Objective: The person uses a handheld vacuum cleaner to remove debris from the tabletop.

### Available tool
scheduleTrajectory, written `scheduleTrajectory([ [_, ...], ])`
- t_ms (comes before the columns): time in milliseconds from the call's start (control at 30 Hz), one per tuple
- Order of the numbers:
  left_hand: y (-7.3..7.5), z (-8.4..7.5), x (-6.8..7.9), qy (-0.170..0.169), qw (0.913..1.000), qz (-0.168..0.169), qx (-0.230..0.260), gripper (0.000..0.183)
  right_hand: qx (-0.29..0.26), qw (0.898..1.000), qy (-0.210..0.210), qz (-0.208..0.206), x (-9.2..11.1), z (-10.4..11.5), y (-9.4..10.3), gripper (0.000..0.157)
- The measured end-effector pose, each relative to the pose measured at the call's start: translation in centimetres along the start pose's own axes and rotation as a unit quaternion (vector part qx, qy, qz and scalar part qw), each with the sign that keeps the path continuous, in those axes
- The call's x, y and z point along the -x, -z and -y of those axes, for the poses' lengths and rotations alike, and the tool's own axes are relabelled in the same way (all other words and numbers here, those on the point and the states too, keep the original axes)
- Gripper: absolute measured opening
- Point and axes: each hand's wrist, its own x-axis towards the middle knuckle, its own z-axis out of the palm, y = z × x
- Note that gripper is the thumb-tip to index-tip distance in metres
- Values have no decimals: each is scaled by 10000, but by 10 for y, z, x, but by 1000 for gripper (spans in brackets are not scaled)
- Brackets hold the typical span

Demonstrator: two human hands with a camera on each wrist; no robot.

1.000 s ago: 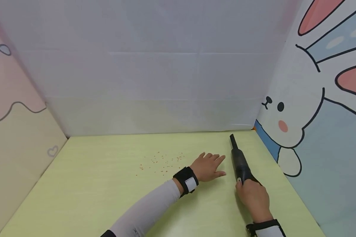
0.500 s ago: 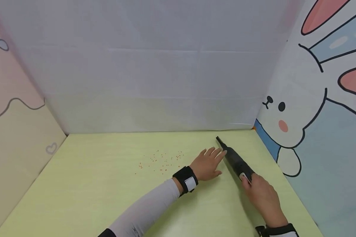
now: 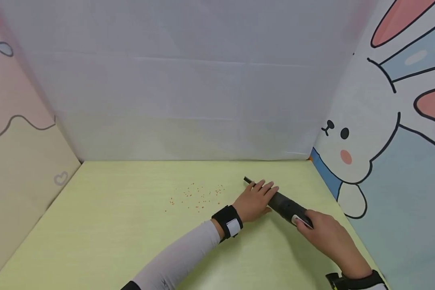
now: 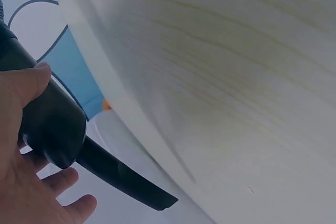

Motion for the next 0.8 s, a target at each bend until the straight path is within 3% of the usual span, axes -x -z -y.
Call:
scheduleTrajectory([
  [267, -2, -5, 3, -75, 9996, -244, 83, 68, 220, 9981, 573, -30, 8, -8, 4, 23],
  [533, 4, -12, 8, -42, 9996, -250, 79, 65, 455, 9943, 962, 99, 11, -15, 9, 24],
  [800, -11, -21, 9, 217, 9993, -289, -42, 63, 743, 9901, 1169, 228, 10, -14, 6, 19],
])
